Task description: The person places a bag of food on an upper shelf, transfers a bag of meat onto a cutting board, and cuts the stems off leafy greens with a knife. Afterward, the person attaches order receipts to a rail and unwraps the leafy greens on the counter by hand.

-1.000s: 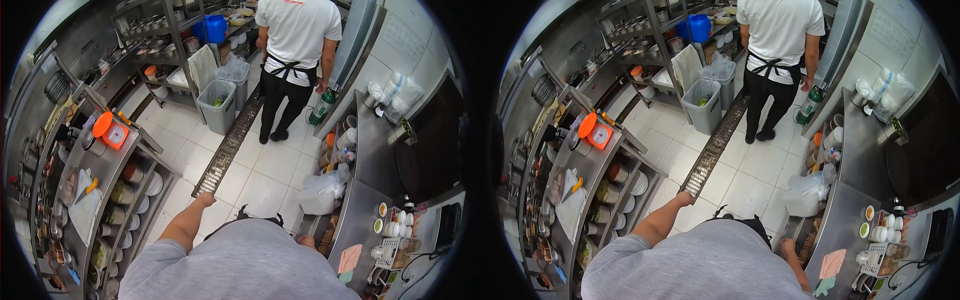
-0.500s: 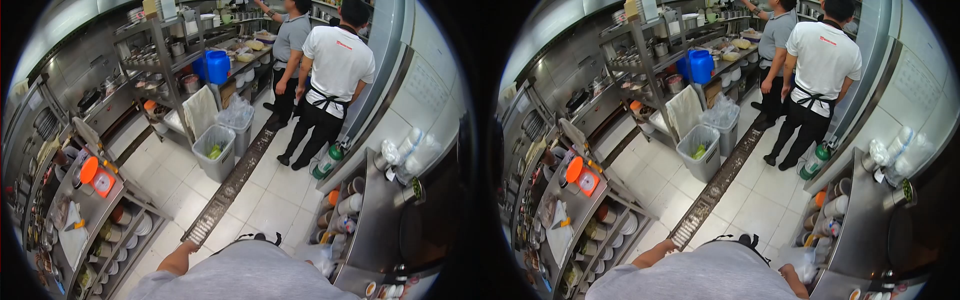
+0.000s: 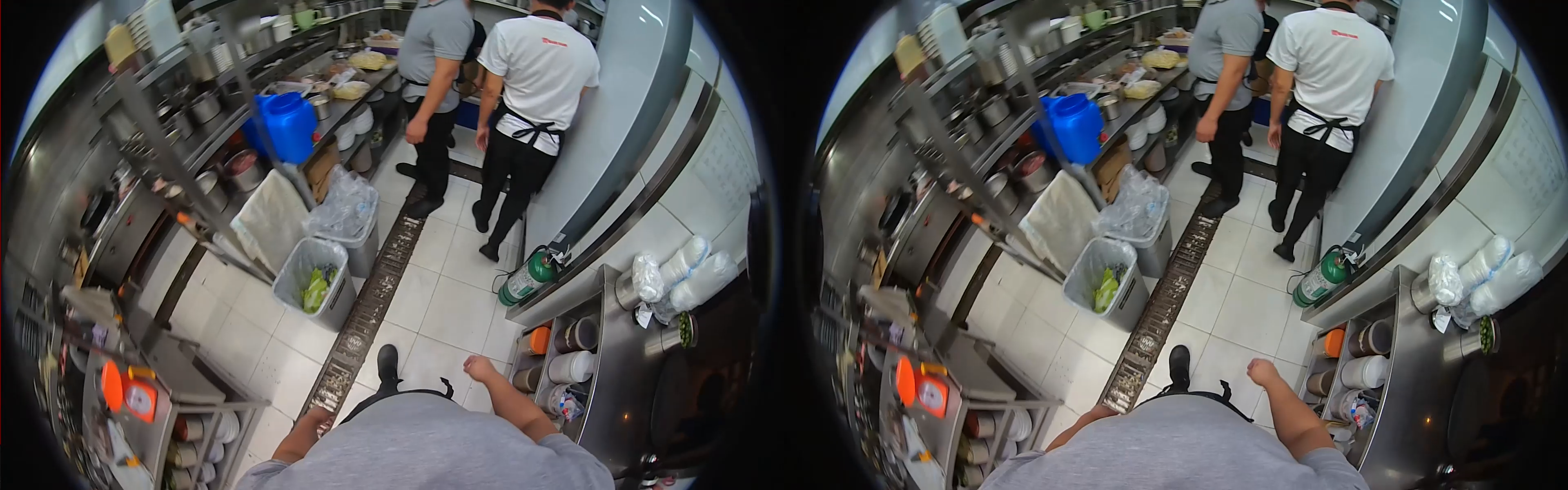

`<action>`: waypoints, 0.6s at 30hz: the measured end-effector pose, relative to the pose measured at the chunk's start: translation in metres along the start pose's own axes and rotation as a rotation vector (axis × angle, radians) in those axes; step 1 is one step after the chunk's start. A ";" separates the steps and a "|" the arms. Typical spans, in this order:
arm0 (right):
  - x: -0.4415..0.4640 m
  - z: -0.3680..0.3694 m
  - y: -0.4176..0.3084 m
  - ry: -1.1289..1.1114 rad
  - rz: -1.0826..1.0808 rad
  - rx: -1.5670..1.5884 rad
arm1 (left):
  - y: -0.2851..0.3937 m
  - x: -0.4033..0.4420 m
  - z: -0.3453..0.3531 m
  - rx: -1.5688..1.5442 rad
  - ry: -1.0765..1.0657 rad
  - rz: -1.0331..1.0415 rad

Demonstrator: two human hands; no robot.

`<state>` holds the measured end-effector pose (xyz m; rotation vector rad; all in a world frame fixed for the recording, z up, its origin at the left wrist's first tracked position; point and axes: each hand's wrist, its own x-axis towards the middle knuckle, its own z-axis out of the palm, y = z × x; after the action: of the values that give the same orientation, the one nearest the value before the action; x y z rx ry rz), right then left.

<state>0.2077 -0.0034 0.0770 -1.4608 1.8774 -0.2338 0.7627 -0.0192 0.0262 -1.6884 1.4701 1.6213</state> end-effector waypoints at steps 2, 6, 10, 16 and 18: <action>0.018 0.024 0.039 -0.139 -0.271 -0.411 | 0.020 0.038 -0.061 -0.022 0.074 -0.113; 0.012 -0.010 0.024 -0.429 -0.084 -0.360 | 0.084 0.110 -0.172 0.021 0.172 -0.177; -0.009 -0.013 0.056 -0.061 0.171 -0.389 | 0.187 0.158 -0.255 0.579 0.245 0.205; 0.013 -0.023 0.075 -0.548 0.766 0.145 | 0.352 0.216 -0.281 0.123 0.277 0.268; 0.033 -0.027 0.087 -0.662 0.703 0.025 | 0.369 0.257 -0.278 0.303 0.215 0.360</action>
<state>0.1216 -0.0115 0.0341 -0.6535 1.6754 0.5007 0.5355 -0.4966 0.0117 -1.5266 2.1064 1.3152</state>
